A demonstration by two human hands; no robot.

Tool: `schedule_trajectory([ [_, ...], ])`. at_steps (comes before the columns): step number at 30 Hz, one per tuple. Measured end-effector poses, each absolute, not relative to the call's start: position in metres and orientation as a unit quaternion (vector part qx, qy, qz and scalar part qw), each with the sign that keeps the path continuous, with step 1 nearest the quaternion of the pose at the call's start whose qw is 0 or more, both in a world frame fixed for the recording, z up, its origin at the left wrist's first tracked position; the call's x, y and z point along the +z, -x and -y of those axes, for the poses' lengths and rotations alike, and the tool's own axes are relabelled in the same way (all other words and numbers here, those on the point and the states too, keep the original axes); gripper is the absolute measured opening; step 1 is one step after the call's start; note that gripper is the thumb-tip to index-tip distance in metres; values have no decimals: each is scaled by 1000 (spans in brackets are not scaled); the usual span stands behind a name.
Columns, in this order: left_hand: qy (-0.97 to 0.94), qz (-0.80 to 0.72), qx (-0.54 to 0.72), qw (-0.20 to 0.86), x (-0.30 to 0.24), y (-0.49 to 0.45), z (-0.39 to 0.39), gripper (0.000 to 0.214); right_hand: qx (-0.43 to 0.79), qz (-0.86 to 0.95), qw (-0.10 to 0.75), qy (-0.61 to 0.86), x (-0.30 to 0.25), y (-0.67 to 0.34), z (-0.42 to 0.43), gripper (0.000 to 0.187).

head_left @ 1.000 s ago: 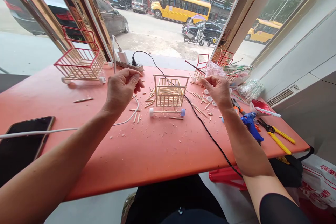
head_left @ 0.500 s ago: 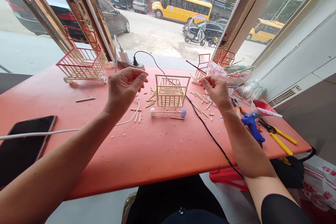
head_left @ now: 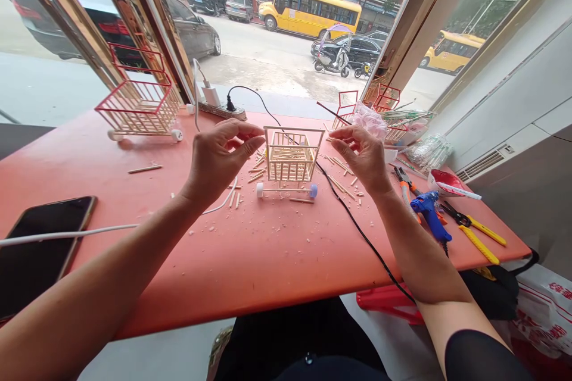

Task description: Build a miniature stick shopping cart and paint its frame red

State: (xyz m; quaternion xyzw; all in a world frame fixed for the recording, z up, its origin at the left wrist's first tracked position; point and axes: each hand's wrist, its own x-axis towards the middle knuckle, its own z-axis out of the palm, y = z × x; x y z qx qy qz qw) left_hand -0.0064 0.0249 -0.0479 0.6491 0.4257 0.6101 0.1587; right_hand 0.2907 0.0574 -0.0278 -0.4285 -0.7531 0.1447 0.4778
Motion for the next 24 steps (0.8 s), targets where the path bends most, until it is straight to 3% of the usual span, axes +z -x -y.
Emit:
schedule_trajectory([
  [24,-663,-401,622,113,-53,6,-28,6,116,771,489,391,-32,-282,-52,18],
])
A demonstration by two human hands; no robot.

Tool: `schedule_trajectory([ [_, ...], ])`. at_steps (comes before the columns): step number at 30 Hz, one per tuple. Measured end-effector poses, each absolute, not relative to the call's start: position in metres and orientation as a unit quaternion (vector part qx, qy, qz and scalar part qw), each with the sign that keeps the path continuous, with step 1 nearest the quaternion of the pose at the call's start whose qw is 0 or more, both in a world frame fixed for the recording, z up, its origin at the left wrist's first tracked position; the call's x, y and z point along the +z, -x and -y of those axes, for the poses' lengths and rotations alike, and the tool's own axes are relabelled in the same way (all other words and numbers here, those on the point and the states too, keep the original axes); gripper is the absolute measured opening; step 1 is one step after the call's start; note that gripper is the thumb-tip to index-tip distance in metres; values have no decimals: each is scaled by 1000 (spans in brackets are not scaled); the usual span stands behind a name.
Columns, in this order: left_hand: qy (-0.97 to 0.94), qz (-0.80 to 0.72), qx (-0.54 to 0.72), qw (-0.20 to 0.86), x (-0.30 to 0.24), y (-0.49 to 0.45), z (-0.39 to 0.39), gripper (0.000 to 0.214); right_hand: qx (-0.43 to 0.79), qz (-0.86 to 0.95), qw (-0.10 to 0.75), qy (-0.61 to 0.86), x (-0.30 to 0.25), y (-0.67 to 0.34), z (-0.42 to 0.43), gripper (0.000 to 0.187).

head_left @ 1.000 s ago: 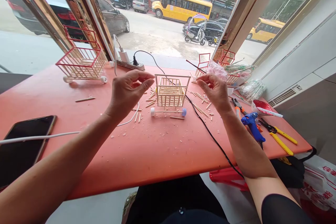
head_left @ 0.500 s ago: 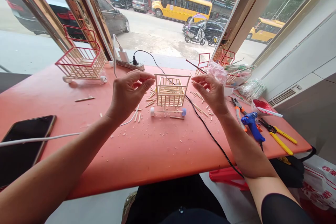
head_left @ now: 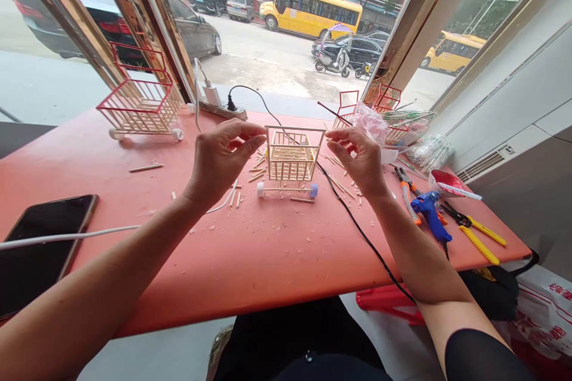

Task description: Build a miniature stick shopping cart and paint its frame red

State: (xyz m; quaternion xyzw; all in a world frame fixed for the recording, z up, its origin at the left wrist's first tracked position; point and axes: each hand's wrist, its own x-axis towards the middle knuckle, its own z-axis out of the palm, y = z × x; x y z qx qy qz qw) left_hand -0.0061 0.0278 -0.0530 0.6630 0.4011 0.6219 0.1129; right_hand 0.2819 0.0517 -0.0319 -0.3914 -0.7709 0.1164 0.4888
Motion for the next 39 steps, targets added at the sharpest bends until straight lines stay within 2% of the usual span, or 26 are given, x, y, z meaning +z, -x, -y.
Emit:
schedule_trajectory([
  [29,-685,-389,607,104,-54,4,-25,6,117,772,490,387,-28,-277,-46,17],
  [35,-658,-405,624,118,-49,1,-19,5,115,754,518,388,-30,-278,-48,16],
  [39,-693,-351,626,68,-45,1,-15,18,80,772,510,371,-28,-278,-46,15],
])
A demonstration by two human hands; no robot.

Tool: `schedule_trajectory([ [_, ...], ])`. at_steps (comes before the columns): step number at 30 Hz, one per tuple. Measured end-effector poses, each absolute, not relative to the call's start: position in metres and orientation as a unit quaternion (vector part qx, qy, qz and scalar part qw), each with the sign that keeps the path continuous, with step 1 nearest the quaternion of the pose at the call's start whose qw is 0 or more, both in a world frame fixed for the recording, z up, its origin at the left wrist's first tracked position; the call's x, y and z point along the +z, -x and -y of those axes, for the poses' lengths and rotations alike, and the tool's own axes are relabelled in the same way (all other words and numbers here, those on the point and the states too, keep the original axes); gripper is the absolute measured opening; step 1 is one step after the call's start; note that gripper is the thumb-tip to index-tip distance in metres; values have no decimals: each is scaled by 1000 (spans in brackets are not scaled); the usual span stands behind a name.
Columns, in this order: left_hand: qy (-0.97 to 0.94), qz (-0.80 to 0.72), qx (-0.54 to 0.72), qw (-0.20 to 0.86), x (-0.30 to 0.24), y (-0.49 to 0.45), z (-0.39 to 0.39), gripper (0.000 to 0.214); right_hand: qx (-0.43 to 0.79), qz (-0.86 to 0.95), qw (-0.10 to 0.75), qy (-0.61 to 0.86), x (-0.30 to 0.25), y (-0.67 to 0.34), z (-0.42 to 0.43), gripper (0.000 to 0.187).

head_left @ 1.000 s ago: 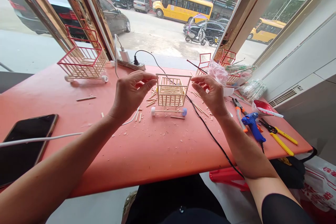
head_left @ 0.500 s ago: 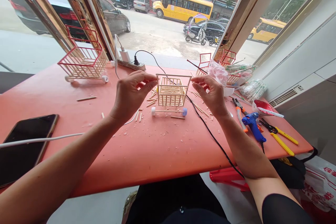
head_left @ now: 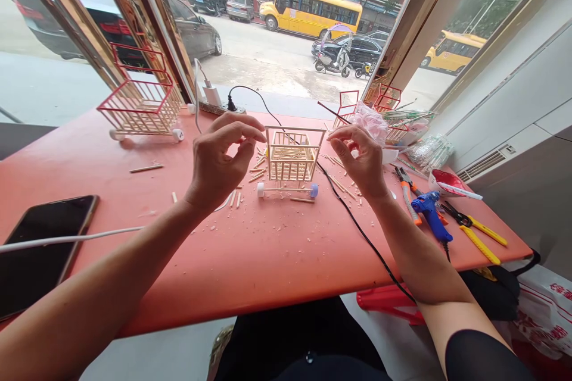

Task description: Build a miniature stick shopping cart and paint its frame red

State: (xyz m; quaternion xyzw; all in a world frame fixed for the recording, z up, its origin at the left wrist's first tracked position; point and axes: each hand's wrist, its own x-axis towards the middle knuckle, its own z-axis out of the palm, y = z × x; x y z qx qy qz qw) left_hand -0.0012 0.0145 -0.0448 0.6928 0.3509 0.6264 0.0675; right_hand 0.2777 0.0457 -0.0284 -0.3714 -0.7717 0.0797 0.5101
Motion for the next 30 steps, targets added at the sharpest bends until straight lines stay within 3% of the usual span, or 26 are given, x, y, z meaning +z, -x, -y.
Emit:
schedule_trajectory([
  [3,-698,-338,631,39,-45,1,-13,25,64,786,500,358,-26,-277,-42,18],
  [9,-646,-359,663,119,-50,-1,-18,8,71,767,523,366,-30,-276,-42,15],
  [15,-661,-370,642,117,-49,-1,-19,6,64,759,539,359,-33,-277,-45,9],
  [24,-698,-347,623,57,-48,-3,-13,23,36,792,519,318,-31,-275,-38,16],
  [30,-697,-357,618,65,-48,-3,-13,22,25,799,509,320,-30,-275,-39,18],
])
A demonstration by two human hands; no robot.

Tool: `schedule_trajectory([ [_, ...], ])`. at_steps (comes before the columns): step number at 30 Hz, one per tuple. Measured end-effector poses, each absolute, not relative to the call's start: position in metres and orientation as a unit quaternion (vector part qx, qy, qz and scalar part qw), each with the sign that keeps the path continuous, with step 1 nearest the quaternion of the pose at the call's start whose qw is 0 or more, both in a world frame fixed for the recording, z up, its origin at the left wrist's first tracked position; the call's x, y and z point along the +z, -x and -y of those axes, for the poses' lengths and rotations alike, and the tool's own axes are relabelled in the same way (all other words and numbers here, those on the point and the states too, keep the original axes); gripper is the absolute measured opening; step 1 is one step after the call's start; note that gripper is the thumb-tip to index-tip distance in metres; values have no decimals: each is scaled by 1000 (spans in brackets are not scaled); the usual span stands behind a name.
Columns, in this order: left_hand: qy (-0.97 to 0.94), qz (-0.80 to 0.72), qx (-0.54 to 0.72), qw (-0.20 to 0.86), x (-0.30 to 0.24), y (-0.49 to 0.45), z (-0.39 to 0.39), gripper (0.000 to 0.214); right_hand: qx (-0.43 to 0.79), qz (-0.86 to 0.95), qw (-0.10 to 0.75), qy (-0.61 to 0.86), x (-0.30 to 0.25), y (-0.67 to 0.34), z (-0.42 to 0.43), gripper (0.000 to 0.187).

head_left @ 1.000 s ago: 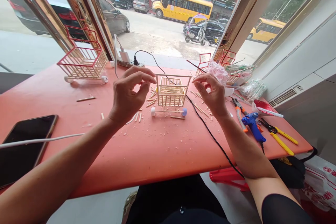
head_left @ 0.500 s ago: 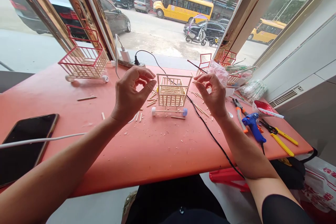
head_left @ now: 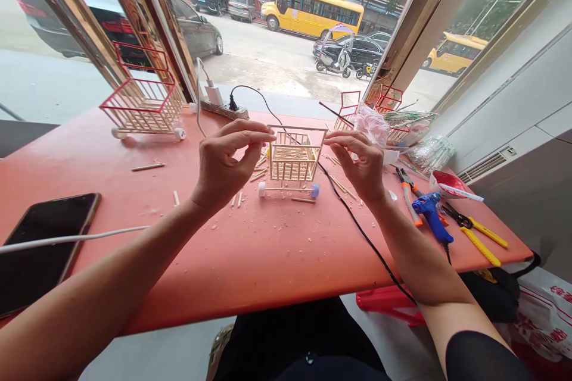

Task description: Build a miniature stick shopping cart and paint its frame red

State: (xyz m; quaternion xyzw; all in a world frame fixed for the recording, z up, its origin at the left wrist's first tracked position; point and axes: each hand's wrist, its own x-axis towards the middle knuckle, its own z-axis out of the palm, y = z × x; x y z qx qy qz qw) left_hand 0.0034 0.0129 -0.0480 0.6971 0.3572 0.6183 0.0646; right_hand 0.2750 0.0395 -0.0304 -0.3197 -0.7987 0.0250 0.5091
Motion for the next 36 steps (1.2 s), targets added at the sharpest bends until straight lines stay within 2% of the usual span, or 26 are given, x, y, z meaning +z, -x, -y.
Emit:
schedule_trajectory([
  [15,-695,-357,619,83,-47,-4,-12,17,23,802,496,333,-30,-276,-39,21],
  [36,-699,-343,624,73,-49,-2,-13,22,16,807,499,315,-30,-276,-39,19],
])
